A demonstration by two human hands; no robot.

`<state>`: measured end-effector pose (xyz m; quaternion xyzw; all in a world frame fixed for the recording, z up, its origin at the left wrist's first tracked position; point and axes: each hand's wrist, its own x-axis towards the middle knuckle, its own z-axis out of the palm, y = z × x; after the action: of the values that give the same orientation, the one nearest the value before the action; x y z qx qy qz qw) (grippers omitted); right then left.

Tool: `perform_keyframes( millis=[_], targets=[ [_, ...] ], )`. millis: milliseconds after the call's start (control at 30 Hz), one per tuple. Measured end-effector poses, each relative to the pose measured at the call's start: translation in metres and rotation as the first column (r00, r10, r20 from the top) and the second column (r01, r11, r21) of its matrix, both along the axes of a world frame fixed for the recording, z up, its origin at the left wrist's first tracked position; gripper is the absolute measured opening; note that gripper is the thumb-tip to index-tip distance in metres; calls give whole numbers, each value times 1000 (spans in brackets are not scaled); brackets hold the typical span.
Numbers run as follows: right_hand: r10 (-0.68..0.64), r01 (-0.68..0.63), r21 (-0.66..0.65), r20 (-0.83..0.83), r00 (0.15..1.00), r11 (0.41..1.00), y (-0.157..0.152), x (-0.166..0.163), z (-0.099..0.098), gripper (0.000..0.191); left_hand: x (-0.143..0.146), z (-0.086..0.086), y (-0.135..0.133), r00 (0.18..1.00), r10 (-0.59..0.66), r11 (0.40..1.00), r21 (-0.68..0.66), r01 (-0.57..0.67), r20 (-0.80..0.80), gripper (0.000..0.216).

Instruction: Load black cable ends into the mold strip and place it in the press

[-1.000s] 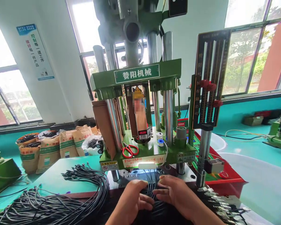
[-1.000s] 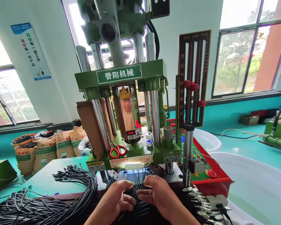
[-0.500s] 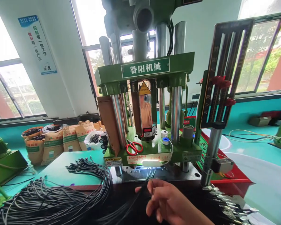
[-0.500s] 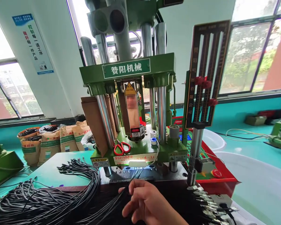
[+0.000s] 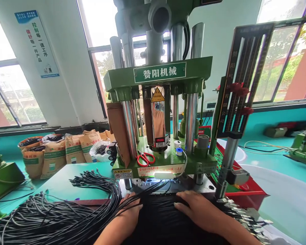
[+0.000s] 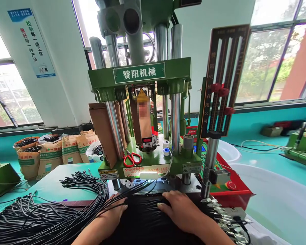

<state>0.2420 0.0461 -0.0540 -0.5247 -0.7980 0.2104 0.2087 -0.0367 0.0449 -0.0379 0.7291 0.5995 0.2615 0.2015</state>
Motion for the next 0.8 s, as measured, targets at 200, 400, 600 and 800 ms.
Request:
perform_keyframes(
  millis=[200,400,600,800],
  targets=[
    [1,-1,-18,-12,1000,1000,-9,10,-4,40,1,18,5,967,-169,984,-96,153,-192,21],
    [46,-44,-49,53,998,998,10,-10,3,42,-8,4,5,918,-219,976,-65,209,-330,33],
    [119,-116,-75,27,993,990,29,-36,5,31,-10,0,7,960,-153,988,-54,145,-233,35],
    [-1,-4,-71,-67,998,997,33,-41,2,13,-7,0,16,984,-99,988,-131,80,-150,37]
  ],
)
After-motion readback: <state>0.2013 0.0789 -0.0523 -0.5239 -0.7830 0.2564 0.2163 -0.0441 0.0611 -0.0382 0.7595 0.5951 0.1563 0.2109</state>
